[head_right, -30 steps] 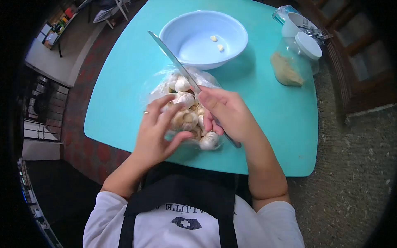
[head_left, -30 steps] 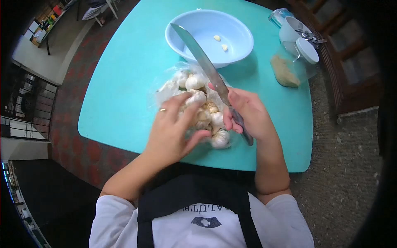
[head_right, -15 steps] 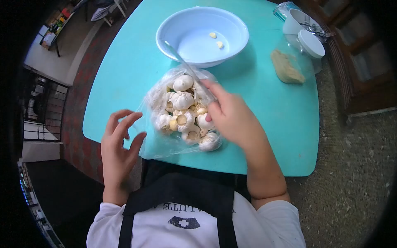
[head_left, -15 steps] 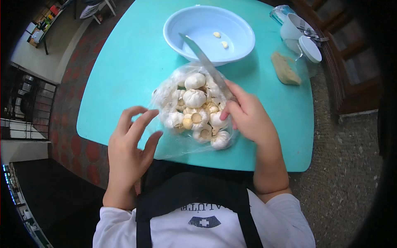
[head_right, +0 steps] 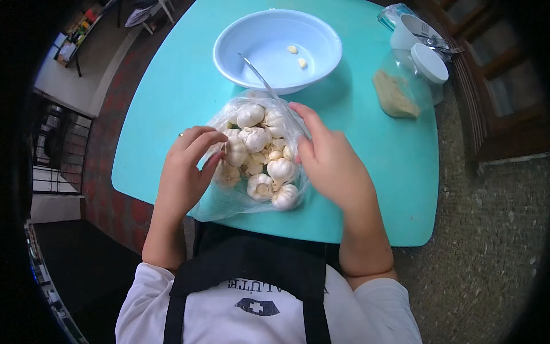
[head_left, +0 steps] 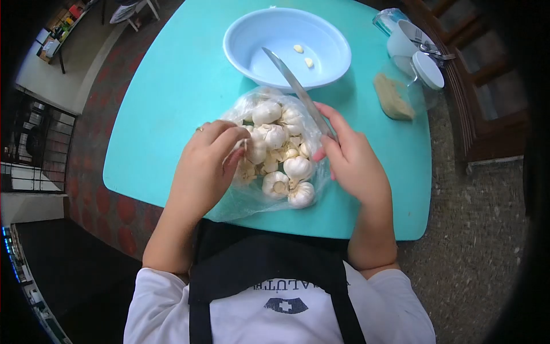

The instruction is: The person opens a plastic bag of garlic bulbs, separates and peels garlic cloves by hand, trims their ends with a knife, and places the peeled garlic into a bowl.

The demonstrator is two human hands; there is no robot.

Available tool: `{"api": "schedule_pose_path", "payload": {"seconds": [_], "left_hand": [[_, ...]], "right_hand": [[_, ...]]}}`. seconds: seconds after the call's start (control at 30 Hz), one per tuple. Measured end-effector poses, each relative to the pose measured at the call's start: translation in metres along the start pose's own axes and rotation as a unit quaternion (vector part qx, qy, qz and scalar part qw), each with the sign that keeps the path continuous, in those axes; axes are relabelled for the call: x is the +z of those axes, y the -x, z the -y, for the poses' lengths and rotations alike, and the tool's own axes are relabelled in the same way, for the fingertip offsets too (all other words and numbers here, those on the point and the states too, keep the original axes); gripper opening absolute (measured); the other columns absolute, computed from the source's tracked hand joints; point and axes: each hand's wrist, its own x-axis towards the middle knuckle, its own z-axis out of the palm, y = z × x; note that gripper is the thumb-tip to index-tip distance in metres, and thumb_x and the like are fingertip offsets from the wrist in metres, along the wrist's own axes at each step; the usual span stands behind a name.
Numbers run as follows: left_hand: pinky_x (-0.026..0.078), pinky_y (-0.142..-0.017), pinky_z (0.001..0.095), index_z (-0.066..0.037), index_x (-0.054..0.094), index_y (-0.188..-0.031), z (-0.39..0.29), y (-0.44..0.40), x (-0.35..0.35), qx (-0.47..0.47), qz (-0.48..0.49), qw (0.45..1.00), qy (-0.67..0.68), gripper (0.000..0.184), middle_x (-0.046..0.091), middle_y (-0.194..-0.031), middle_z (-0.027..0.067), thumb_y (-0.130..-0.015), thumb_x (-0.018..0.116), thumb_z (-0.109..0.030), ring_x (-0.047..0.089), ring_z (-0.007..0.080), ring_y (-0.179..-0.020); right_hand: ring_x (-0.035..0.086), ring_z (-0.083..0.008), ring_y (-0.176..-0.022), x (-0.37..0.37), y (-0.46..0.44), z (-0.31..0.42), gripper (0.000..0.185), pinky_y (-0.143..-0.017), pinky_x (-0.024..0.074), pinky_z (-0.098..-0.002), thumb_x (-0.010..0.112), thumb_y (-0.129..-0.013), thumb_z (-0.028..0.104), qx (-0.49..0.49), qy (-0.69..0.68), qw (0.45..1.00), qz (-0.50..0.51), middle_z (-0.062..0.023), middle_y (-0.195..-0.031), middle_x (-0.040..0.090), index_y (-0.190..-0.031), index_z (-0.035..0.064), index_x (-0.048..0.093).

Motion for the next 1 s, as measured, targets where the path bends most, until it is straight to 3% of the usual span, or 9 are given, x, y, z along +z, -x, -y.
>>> {"api": "schedule_pose_path", "payload": {"seconds": [0.1, 0.2, 0.27, 0.37, 0.47, 1.0], "left_hand": [[0.047, -0.074, 0.0366, -0.003, 0.062, -0.089, 0.004, -0.006, 0.007, 0.032, -0.030, 0.998, -0.040, 0.025, 0.059, -0.096, 0.0095, -0.068, 0.061, 0.010, 0.057, 0.0282, -0.087], [0.045, -0.077, 0.0377, -0.006, 0.063, -0.088, -0.014, -0.018, 0.011, 0.091, 0.021, 0.996, -0.012, 0.026, 0.059, -0.096, 0.0079, -0.066, 0.061, 0.009, 0.056, 0.0265, -0.090], [0.041, -0.080, 0.0367, -0.006, 0.065, -0.090, -0.021, -0.022, 0.023, 0.127, 0.073, 0.988, -0.049, 0.024, 0.059, -0.094, 0.0064, -0.066, 0.064, -0.001, 0.055, 0.0252, -0.092], [0.040, -0.080, 0.0350, -0.005, 0.066, -0.090, -0.024, -0.027, 0.044, 0.161, 0.131, 0.971, -0.122, 0.022, 0.058, -0.091, 0.0071, -0.071, 0.061, -0.013, 0.055, 0.0246, -0.090], [0.041, -0.079, 0.0352, -0.004, 0.066, -0.088, -0.026, -0.037, 0.056, 0.162, 0.148, 0.968, -0.122, 0.020, 0.057, -0.089, 0.0084, -0.071, 0.058, -0.012, 0.055, 0.0243, -0.090], [0.047, -0.073, 0.0394, -0.001, 0.062, -0.081, -0.005, -0.061, 0.067, 0.224, 0.200, 0.953, -0.021, 0.015, 0.060, -0.080, 0.0121, -0.069, 0.062, -0.011, 0.059, 0.0285, -0.080]], "right_hand": [[0.066, -0.0294, -0.065, 0.001, 0.001, 0.002, 0.046, -0.063, 0.0492, -0.0388, 0.042, -0.086, 0.010, -0.001, 0.012, 1.000, -0.003, -0.0188, -0.069, 0.063, -0.131, 0.0069, 0.042], [0.065, -0.0281, -0.062, -0.001, 0.003, 0.003, 0.045, -0.061, 0.0487, -0.0374, 0.043, -0.086, 0.009, -0.002, 0.002, 1.000, -0.016, -0.0176, -0.066, 0.062, -0.131, 0.0073, 0.042], [0.062, -0.0252, -0.055, -0.001, 0.005, 0.005, 0.045, -0.057, 0.0473, -0.0355, 0.044, -0.086, 0.008, -0.018, -0.020, 0.999, -0.033, -0.0158, -0.061, 0.060, -0.130, 0.0073, 0.043], [0.050, -0.0171, -0.045, -0.001, 0.004, 0.006, 0.044, -0.049, 0.0404, -0.0315, 0.049, -0.085, 0.007, -0.036, -0.008, 0.998, -0.056, -0.0111, -0.053, 0.052, -0.129, 0.0071, 0.045], [0.038, -0.0113, -0.043, 0.000, 0.002, 0.002, 0.043, -0.045, 0.0320, -0.0287, 0.055, -0.084, 0.008, -0.056, -0.007, 0.995, -0.085, -0.0068, -0.048, 0.043, -0.127, 0.0071, 0.047], [0.034, -0.0085, -0.042, 0.001, -0.003, -0.002, 0.041, -0.043, 0.0276, -0.0263, 0.060, -0.083, 0.011, -0.094, -0.019, 0.984, -0.151, -0.0037, -0.046, 0.037, -0.123, 0.0068, 0.051]]}}
